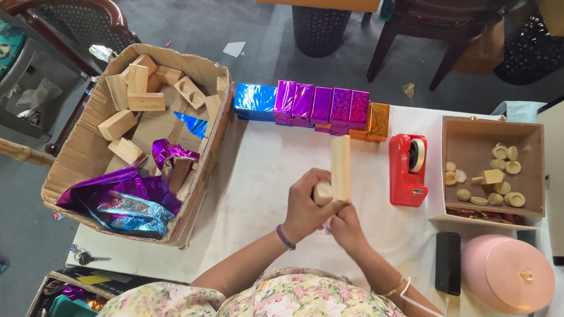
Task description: The person wipes a small wooden block with a cloth, then places it on the table. They pick up a sheet of shiny purple wrapping paper, fold it around the block, and secure the package with tape from a red dispenser.
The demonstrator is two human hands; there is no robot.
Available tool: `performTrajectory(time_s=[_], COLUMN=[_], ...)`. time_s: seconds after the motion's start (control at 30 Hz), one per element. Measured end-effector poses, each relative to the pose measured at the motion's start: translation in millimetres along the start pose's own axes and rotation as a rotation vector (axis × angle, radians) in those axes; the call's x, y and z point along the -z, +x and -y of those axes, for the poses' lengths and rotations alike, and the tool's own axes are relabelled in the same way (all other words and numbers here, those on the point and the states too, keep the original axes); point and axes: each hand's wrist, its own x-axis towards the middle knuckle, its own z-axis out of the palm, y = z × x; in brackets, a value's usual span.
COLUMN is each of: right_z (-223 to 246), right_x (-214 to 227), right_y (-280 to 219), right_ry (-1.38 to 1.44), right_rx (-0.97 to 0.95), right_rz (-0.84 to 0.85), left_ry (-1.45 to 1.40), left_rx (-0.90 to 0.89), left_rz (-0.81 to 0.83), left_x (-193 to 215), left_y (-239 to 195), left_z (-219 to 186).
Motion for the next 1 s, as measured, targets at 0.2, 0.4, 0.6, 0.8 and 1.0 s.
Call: performTrajectory(time_s=[0.2, 0.4, 0.6, 0.8, 1.0], right_z=[72.8, 138.4, 129.8, 52.8, 86.9], right_x=[5.7, -35.3, -24.2, -18.0, -11.6], right_y=[-2.3, -13.9, -17.2, -21.0, -26.0], right_ry=[-0.099, -0.675, -0.68, 0.351, 0.325], right_rx=[0.196, 0.792, 0.834, 0.225, 0.313], right_rz=[-0.201, -0.182, -0.073, -0.056, -0.159], left_ry=[-0.914, -1.02, -0.967, -0.254, -0.006], left_rx=[0.451, 0.612, 0.491, 0.1, -0.593], left_rz=[-0.114, -0.028, 0.113, 0.295, 0.153], left_x=[3.7, -16.1, -29.1, -11.1, 55.2], left_y=[7.2, -1.8, -32.3, -14.9, 8.2], left_z=[60.6, 52.5, 109.3, 28.2, -97.0])
